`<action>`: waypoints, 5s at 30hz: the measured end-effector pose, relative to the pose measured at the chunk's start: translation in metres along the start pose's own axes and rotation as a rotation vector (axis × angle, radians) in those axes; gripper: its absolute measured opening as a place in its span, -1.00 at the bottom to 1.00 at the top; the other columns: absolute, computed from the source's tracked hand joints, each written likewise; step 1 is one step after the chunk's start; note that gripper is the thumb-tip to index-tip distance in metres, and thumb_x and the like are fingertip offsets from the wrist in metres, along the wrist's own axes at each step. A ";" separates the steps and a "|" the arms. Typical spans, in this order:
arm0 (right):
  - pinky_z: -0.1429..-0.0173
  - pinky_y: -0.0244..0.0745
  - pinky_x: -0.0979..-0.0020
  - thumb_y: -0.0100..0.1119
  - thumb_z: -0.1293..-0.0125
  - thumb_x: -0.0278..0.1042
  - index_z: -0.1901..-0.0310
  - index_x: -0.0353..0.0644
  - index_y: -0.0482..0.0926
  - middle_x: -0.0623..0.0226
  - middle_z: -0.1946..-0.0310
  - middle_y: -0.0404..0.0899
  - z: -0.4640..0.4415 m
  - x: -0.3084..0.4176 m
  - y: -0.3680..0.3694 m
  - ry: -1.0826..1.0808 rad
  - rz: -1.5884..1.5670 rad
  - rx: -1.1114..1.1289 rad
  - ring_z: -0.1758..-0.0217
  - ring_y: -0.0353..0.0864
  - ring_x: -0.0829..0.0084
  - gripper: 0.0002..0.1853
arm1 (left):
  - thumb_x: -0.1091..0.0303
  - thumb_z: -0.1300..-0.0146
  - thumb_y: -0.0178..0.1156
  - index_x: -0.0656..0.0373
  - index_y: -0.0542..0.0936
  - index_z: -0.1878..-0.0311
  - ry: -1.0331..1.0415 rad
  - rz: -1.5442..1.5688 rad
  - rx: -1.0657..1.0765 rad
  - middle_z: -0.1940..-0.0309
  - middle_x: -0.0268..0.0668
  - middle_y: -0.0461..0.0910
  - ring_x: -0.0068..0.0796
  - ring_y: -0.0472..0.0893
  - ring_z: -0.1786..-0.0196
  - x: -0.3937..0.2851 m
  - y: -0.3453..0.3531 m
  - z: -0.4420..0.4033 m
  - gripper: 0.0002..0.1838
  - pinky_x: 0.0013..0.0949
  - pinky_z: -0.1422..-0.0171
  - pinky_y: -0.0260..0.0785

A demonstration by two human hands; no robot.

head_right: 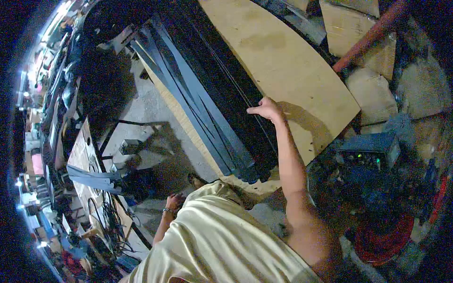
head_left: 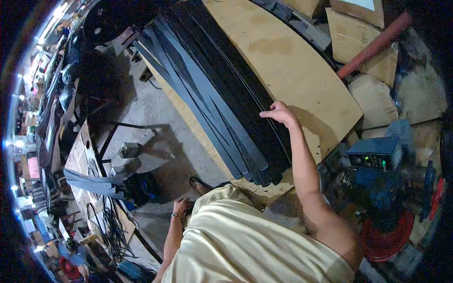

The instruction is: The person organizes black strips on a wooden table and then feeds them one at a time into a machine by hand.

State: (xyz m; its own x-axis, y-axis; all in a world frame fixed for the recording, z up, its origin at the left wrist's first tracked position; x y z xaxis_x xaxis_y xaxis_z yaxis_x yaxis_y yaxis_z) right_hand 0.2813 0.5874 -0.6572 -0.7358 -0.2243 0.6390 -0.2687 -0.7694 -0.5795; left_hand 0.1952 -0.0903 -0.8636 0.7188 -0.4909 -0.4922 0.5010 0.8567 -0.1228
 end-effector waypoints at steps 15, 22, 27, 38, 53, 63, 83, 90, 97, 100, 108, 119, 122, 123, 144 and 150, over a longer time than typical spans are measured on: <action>0.07 0.55 0.34 0.30 -0.25 -0.24 0.05 -0.32 0.66 0.24 0.25 0.73 -0.018 0.001 -0.007 -0.160 -0.148 0.021 0.23 0.69 0.40 -0.66 | 0.31 -0.36 0.15 0.25 0.65 0.05 0.009 -0.059 -0.086 0.27 -0.22 0.71 -0.40 0.68 0.39 -0.009 0.003 0.022 -0.76 -0.39 0.31 0.53; -0.15 0.48 0.21 0.29 -0.28 -0.03 -0.08 -0.24 0.63 0.01 0.13 0.71 -0.005 0.013 -0.056 -0.332 -0.045 -0.547 0.01 0.68 0.09 -0.52 | 0.31 -0.35 0.19 0.31 0.61 0.04 0.042 -0.147 -0.089 0.25 -0.11 0.72 -0.31 0.72 0.31 -0.024 0.011 0.035 -0.74 -0.30 0.21 0.59; 0.48 0.43 0.34 0.40 -0.17 0.08 0.20 -0.17 0.64 0.28 0.45 0.59 0.008 0.024 -0.061 -0.151 -0.031 -0.210 0.48 0.56 0.47 -0.56 | 0.32 -0.33 0.20 0.35 0.60 0.03 0.039 0.026 -0.054 0.25 -0.10 0.70 -0.33 0.69 0.37 -0.008 0.005 0.021 -0.72 -0.32 0.27 0.55; 0.60 0.25 0.43 0.46 -0.14 0.00 0.36 -0.15 0.51 0.47 0.60 0.45 0.002 0.003 0.013 -0.027 -0.087 0.085 0.66 0.36 0.56 -0.60 | 0.28 -0.31 0.21 0.29 0.62 0.01 0.001 0.027 -0.012 0.26 -0.16 0.70 -0.37 0.67 0.37 0.012 0.000 0.005 -0.70 -0.34 0.30 0.54; -0.09 0.48 0.29 0.37 -0.14 -0.11 -0.07 -0.42 0.56 0.15 0.17 0.69 0.020 0.029 -0.039 -0.168 -0.057 -0.263 0.13 0.63 0.30 -0.42 | 0.30 -0.32 0.22 0.25 0.64 0.11 -0.012 0.044 -0.010 0.33 -0.25 0.69 -0.42 0.68 0.38 0.016 0.001 0.001 -0.78 -0.36 0.35 0.51; 0.62 0.30 0.47 0.17 -0.35 -0.30 0.32 -0.22 0.49 0.47 0.63 0.44 0.003 0.027 -0.078 -0.204 -0.339 -0.328 0.69 0.38 0.62 -0.82 | 0.29 -0.30 0.23 0.31 0.66 0.13 0.101 -0.001 -0.066 0.34 -0.29 0.67 -0.51 0.60 0.41 0.014 0.001 -0.001 -0.75 -0.42 0.33 0.43; 0.09 0.57 0.20 0.43 -0.10 0.02 0.20 -0.48 0.58 -0.04 0.32 0.67 0.004 -0.004 -0.037 -0.079 0.256 -0.358 0.23 0.70 0.18 -0.42 | 0.30 -0.30 0.25 0.35 0.65 0.09 0.115 0.017 -0.048 0.29 -0.18 0.70 -0.41 0.67 0.36 0.002 0.011 0.014 -0.72 -0.39 0.26 0.52; 0.54 0.44 0.34 0.23 -0.29 0.07 0.40 -0.33 0.57 0.22 0.62 0.58 0.068 0.071 -0.040 -0.008 -0.126 -0.088 0.68 0.49 0.44 -0.51 | 0.35 -0.29 0.20 0.37 0.65 0.12 0.104 0.044 0.007 0.37 -0.24 0.67 -0.49 0.63 0.40 -0.002 0.019 0.004 -0.75 -0.43 0.29 0.50; -0.13 0.53 0.07 0.49 0.05 0.30 0.07 -0.57 0.53 -0.36 0.09 0.59 0.093 0.092 0.047 -0.187 0.303 -0.205 -0.03 0.64 -0.15 -0.10 | 0.29 -0.35 0.14 0.40 0.63 0.09 0.610 -0.299 0.060 0.36 -0.23 0.69 -0.50 0.64 0.34 -0.199 0.145 0.086 -0.69 -0.39 0.18 0.51; -0.25 0.47 0.12 0.51 0.09 0.26 -0.06 -0.61 0.46 -0.33 -0.07 0.52 0.103 0.097 0.053 -0.143 0.405 -0.273 -0.17 0.56 -0.13 -0.02 | 0.24 -0.37 0.14 0.41 0.61 0.00 0.658 -0.187 0.262 0.28 -0.19 0.70 -0.47 0.66 0.31 -0.265 0.211 0.099 -0.64 -0.38 0.19 0.51; 0.08 0.57 0.22 0.53 0.04 -0.11 0.09 -0.41 0.66 -0.01 0.27 0.72 0.069 0.065 0.038 -0.073 0.225 -0.063 0.22 0.73 0.18 -0.43 | 0.06 -0.33 0.25 0.30 0.53 -0.05 0.565 -0.181 0.175 0.27 -0.21 0.67 -0.50 0.63 0.33 -0.314 0.296 0.073 -0.53 -0.40 0.33 0.50; 0.32 0.43 0.38 0.39 -0.02 -0.35 0.29 -0.25 0.63 0.41 0.48 0.60 0.064 0.052 0.009 -0.154 -0.092 -0.155 0.49 0.51 0.51 -0.77 | 0.19 -0.29 0.30 0.26 0.52 0.24 0.472 0.053 0.234 0.56 -0.33 0.53 -0.51 0.52 0.58 -0.316 0.295 0.061 -0.70 -0.41 0.54 0.38; 0.41 0.38 0.47 0.36 -0.06 -0.36 0.27 -0.22 0.65 0.42 0.50 0.59 0.068 0.061 -0.002 -0.186 -0.181 -0.220 0.54 0.45 0.60 -0.79 | 0.24 -0.32 0.27 0.19 0.51 0.29 0.500 0.057 0.306 0.59 -0.37 0.50 -0.53 0.51 0.59 -0.324 0.297 0.066 -0.77 -0.41 0.52 0.36; 0.44 0.37 0.48 0.36 -0.06 -0.36 0.25 -0.21 0.65 0.44 0.51 0.58 0.065 0.054 -0.003 -0.159 -0.211 -0.211 0.55 0.45 0.61 -0.79 | 0.23 -0.33 0.26 0.16 0.50 0.29 0.479 0.082 0.346 0.56 -0.39 0.49 -0.55 0.48 0.57 -0.326 0.298 0.070 -0.79 -0.42 0.49 0.35; -0.40 0.35 0.19 0.55 0.08 0.06 -0.35 -0.61 0.16 -0.34 -0.26 0.38 0.078 0.058 0.045 -0.169 0.221 0.019 -0.35 0.44 -0.07 0.14 | 0.20 -0.37 0.21 0.11 0.56 0.20 0.415 -0.024 0.447 0.34 -0.39 0.62 -0.54 0.58 0.32 -0.335 0.308 0.078 -0.82 -0.38 0.20 0.42; 0.11 0.56 0.30 0.31 -0.19 -0.34 0.01 -0.31 0.56 0.26 0.32 0.66 0.072 0.048 0.023 -0.124 -0.205 -0.146 0.33 0.63 0.39 -0.65 | 0.21 -0.39 0.18 0.13 0.57 0.18 0.428 -0.007 0.471 0.31 -0.35 0.63 -0.52 0.60 0.30 -0.333 0.308 0.078 -0.82 -0.36 0.21 0.49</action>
State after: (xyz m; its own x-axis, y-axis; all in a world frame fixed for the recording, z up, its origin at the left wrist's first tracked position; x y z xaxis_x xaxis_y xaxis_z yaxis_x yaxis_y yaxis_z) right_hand 0.2842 0.5154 -0.6034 -0.5778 -0.1514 0.8020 -0.4970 -0.7142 -0.4928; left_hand 0.1478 0.3241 -0.6705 0.5077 -0.3060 -0.8054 0.7330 0.6447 0.2171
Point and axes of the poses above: each hand's wrist, its own z-axis away from the middle knuckle, its own y-axis out of the palm, x = y × z, the point moved 8 cm from there along -z, towards the middle knuckle
